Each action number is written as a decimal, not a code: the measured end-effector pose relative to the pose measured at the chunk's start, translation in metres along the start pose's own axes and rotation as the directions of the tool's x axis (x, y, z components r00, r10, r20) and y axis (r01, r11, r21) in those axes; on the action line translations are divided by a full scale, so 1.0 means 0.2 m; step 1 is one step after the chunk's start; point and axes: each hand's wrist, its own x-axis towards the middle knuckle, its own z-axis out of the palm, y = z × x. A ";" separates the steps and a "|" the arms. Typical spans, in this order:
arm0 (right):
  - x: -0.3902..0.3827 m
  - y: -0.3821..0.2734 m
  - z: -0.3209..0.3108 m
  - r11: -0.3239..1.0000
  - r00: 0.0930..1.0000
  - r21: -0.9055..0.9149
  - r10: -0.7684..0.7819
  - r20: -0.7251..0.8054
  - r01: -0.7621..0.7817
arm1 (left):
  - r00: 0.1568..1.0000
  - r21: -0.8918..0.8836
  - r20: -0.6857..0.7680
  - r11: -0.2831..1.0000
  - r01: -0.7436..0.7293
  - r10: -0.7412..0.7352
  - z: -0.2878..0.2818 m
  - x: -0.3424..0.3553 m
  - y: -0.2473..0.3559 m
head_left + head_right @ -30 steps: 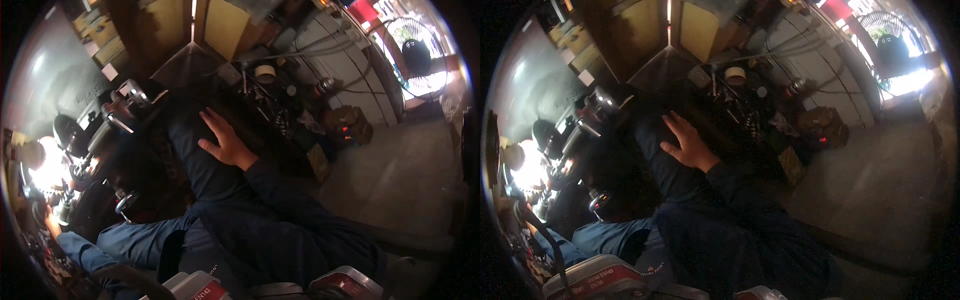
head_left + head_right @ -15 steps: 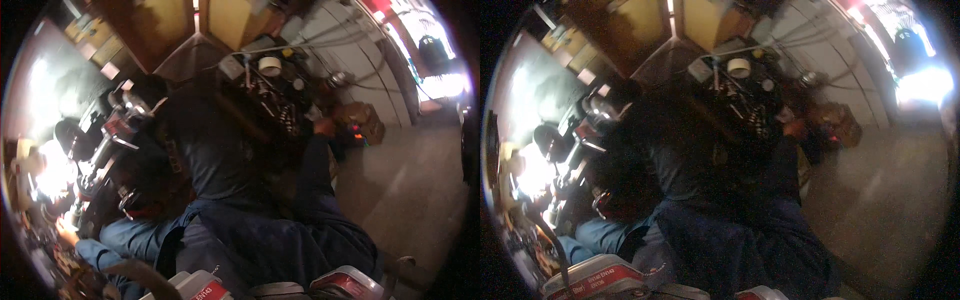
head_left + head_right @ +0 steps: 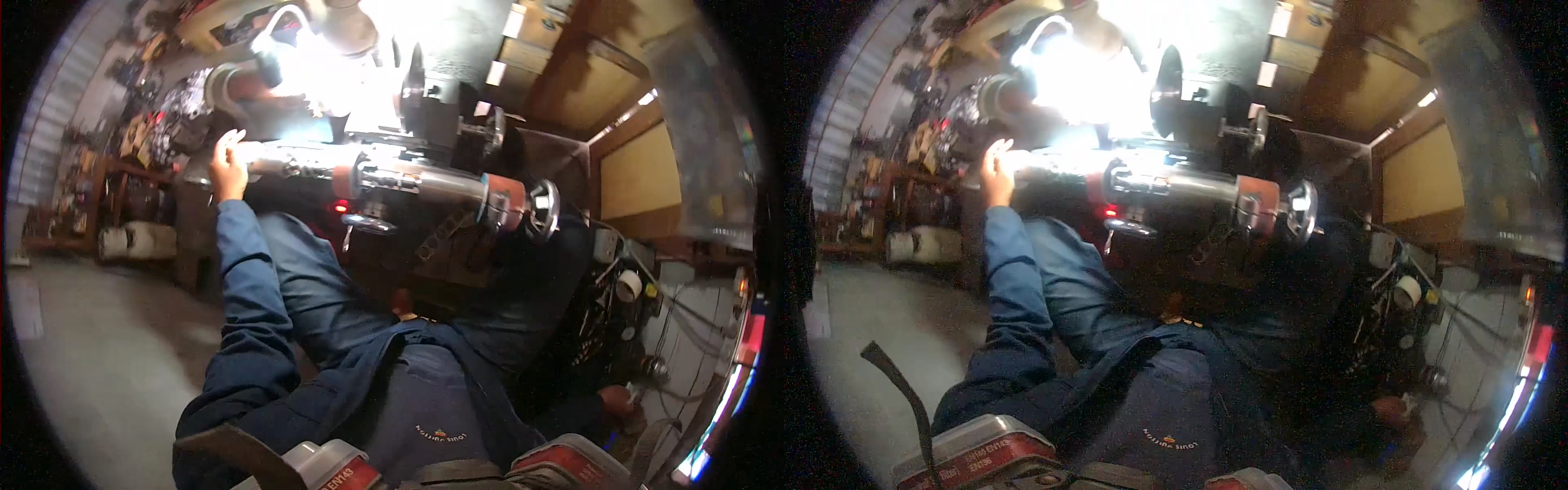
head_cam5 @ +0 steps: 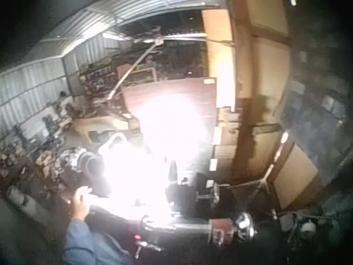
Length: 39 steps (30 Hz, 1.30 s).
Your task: The person adjusts a part on a lathe-like machine and uses a caliper to measure a cylindrical motorcycle component.
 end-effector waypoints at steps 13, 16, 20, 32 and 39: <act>-2.00 -1.60 -0.93 -0.521 -0.309 0.733 -0.853 -0.421 0.437 | 0.807 0.188 -0.585 0.981 0.046 0.074 0.11 -0.22 0.08; -2.48 -1.65 -0.76 -0.626 -0.484 0.475 -0.780 -0.397 0.619 | 0.756 0.140 -0.652 0.988 0.057 0.049 0.14 -0.31 0.18; -2.52 -1.84 -0.66 -0.691 -0.643 0.573 -0.688 -0.336 0.440 | 0.793 0.071 -0.609 0.996 0.057 -0.002 0.07 -0.42 0.29; -2.16 -1.75 -1.03 -0.357 -0.485 0.890 -0.854 -0.187 0.285 | 0.881 -0.334 -0.473 0.922 -0.194 0.015 0.11 -0.72 0.87; -2.16 -2.01 -1.07 -0.222 -0.613 0.951 -0.788 -0.045 0.216 | 0.990 -0.682 -0.120 0.720 -0.131 0.067 0.46 -0.49 1.41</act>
